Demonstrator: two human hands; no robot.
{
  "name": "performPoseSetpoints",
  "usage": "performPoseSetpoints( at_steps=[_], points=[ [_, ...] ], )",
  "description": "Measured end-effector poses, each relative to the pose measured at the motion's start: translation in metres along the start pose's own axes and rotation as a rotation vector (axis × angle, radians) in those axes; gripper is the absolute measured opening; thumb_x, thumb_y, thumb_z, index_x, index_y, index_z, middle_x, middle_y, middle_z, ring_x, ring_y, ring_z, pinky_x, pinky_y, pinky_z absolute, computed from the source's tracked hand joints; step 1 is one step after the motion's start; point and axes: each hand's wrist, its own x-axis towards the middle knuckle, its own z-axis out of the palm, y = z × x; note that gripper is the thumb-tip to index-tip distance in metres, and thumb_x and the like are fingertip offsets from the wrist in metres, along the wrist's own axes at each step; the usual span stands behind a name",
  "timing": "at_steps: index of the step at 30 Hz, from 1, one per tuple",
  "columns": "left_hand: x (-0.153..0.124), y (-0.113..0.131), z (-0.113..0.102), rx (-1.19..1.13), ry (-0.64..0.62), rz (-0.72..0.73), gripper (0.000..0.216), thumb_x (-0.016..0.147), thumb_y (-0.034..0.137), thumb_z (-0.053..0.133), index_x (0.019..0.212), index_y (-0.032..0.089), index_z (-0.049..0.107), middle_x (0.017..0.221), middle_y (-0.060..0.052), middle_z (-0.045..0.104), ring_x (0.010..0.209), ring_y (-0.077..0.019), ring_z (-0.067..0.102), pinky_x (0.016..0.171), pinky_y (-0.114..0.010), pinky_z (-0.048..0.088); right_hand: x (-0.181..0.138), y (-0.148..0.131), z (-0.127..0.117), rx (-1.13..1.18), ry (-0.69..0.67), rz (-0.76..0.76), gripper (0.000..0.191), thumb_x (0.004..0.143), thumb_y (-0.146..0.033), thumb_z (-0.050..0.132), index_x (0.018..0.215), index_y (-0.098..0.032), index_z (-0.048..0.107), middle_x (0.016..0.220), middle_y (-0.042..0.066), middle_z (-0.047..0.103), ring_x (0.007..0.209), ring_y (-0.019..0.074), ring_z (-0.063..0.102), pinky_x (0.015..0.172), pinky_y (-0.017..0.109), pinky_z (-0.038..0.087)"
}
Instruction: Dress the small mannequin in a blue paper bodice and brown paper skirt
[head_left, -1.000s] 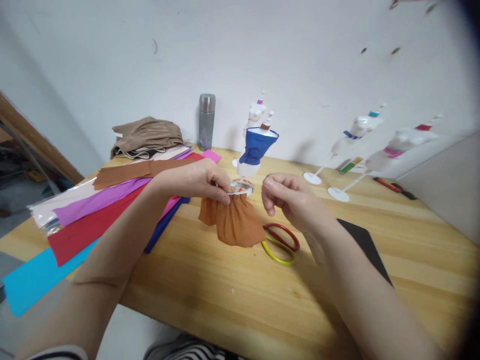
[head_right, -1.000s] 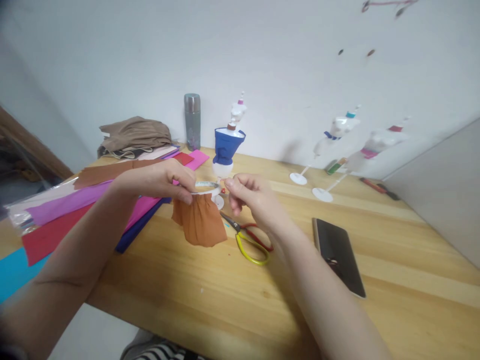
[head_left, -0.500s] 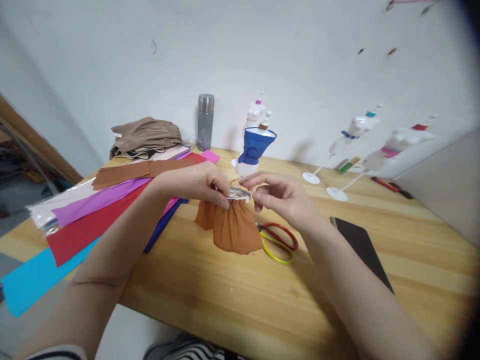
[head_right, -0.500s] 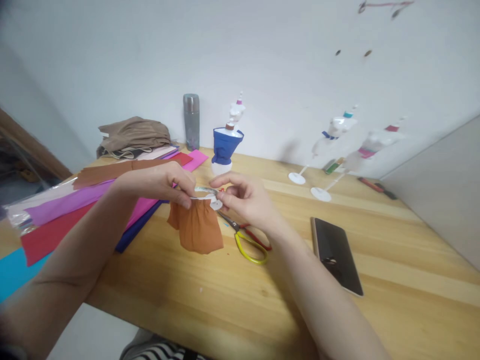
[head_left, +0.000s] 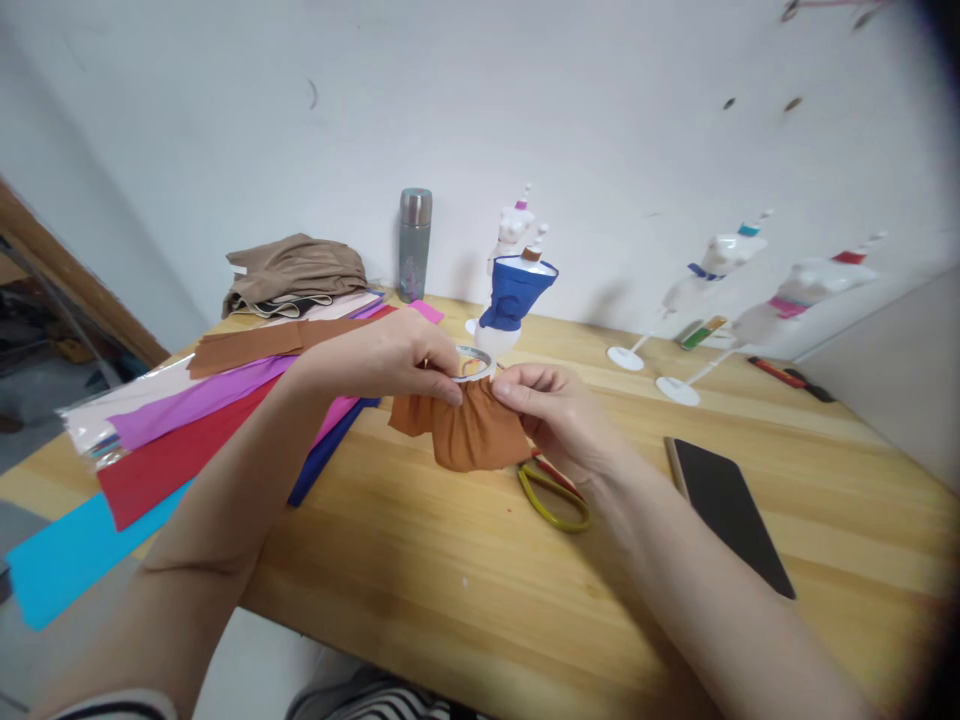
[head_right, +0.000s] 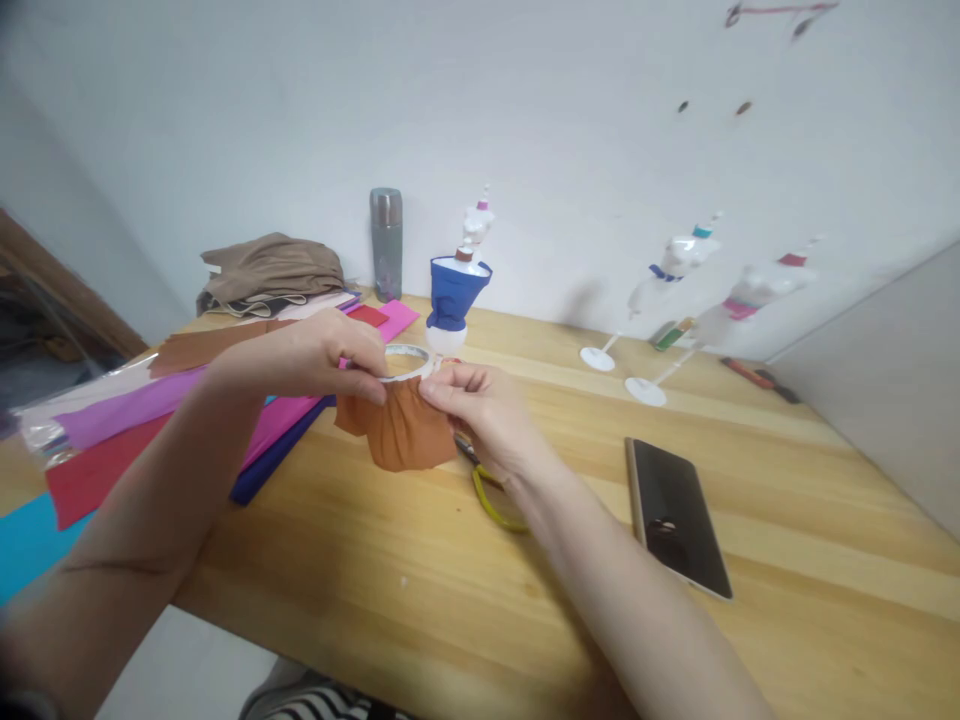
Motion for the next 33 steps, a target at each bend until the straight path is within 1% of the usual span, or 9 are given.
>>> performPoseSetpoints(
  at_steps=[3,7,11,19,23,25,28,31,33],
  points=[
    [0.0,0.0,0.001,0.033,0.009,0.003,0.028,0.087,0.039,0.063,0.073,0.016,0.07,0.068,0.0,0.062,0.066,-0.0118,0.052,0.062,-0.022,0.038,-0.001,0.004,0.003,-0.077,0.058,-0.101,0.033,0.062,-0.044,0.088,0.064,-0.019,0.066,0.061,-0.001,0.06,0.054,0.0105,0.048,0.052,0.026,0.037],
    [-0.001,0.002,0.001,0.048,0.003,-0.013,0.028,0.087,0.039,0.062,0.072,0.016,0.069,0.067,0.0,0.061,0.065,-0.0114,0.051,0.062,-0.022,0.037,-0.006,0.006,0.008,-0.366,0.142,-0.336,0.023,0.076,-0.037,0.076,0.066,-0.023,0.063,0.062,0.0,0.059,0.056,0.0137,0.048,0.054,0.03,0.038],
    [-0.001,0.004,0.001,0.074,0.012,-0.008,0.028,0.087,0.038,0.062,0.071,0.016,0.068,0.066,0.001,0.06,0.064,-0.0109,0.05,0.061,-0.022,0.036,-0.01,0.005,0.013,-0.547,0.21,-0.492,0.018,0.079,-0.032,0.072,0.067,-0.024,0.061,0.063,0.001,0.058,0.058,0.0157,0.049,0.058,0.032,0.041],
    [-0.001,0.002,0.003,0.111,0.043,0.025,0.03,0.088,0.039,0.064,0.068,0.016,0.065,0.062,0.001,0.058,0.061,-0.0107,0.048,0.059,-0.023,0.034,-0.003,0.006,0.006,-0.342,0.151,-0.295,0.021,0.079,-0.04,0.072,0.07,-0.024,0.06,0.067,0.002,0.06,0.058,0.0158,0.051,0.057,0.032,0.042],
    [0.0,0.002,0.004,0.069,0.048,0.033,0.031,0.087,0.04,0.065,0.066,0.017,0.064,0.06,0.002,0.055,0.06,-0.0111,0.047,0.06,-0.024,0.034,-0.006,0.0,0.007,-0.369,0.171,-0.349,0.025,0.076,-0.04,0.074,0.068,-0.025,0.057,0.062,0.0,0.054,0.057,0.0148,0.046,0.054,0.031,0.038],
    [0.0,0.002,0.004,0.059,0.025,0.032,0.031,0.088,0.039,0.064,0.066,0.017,0.063,0.061,0.002,0.054,0.061,-0.0113,0.046,0.06,-0.024,0.034,-0.006,-0.002,0.007,-0.384,0.183,-0.384,0.02,0.075,-0.038,0.075,0.076,-0.025,0.059,0.061,-0.002,0.05,0.055,0.0144,0.044,0.053,0.031,0.037],
    [0.001,0.003,0.005,0.064,-0.024,0.017,0.033,0.089,0.037,0.062,0.063,0.016,0.06,0.063,0.001,0.053,0.062,-0.0111,0.045,0.06,-0.024,0.033,-0.004,-0.001,0.004,-0.386,0.134,-0.352,0.023,0.074,-0.038,0.075,0.09,-0.025,0.064,0.057,-0.005,0.047,0.052,0.0134,0.041,0.05,0.03,0.034],
    [0.003,0.003,0.006,0.051,-0.041,0.016,0.034,0.088,0.036,0.062,0.061,0.015,0.057,0.062,0.002,0.05,0.061,-0.0103,0.043,0.06,-0.025,0.031,-0.001,-0.001,-0.001,-0.393,0.072,-0.307,0.024,0.074,-0.04,0.076,0.09,-0.023,0.067,0.055,-0.006,0.046,0.049,0.0115,0.038,0.048,0.028,0.03],
    [0.004,0.0,0.007,0.011,-0.052,0.021,0.034,0.087,0.036,0.062,0.061,0.015,0.058,0.06,0.003,0.047,0.059,-0.0097,0.041,0.058,-0.024,0.03,-0.002,-0.003,-0.005,-0.407,0.002,-0.275,0.024,0.076,-0.043,0.075,0.09,-0.023,0.071,0.057,-0.005,0.048,0.05,0.0113,0.04,0.048,0.027,0.032]
  ],
)
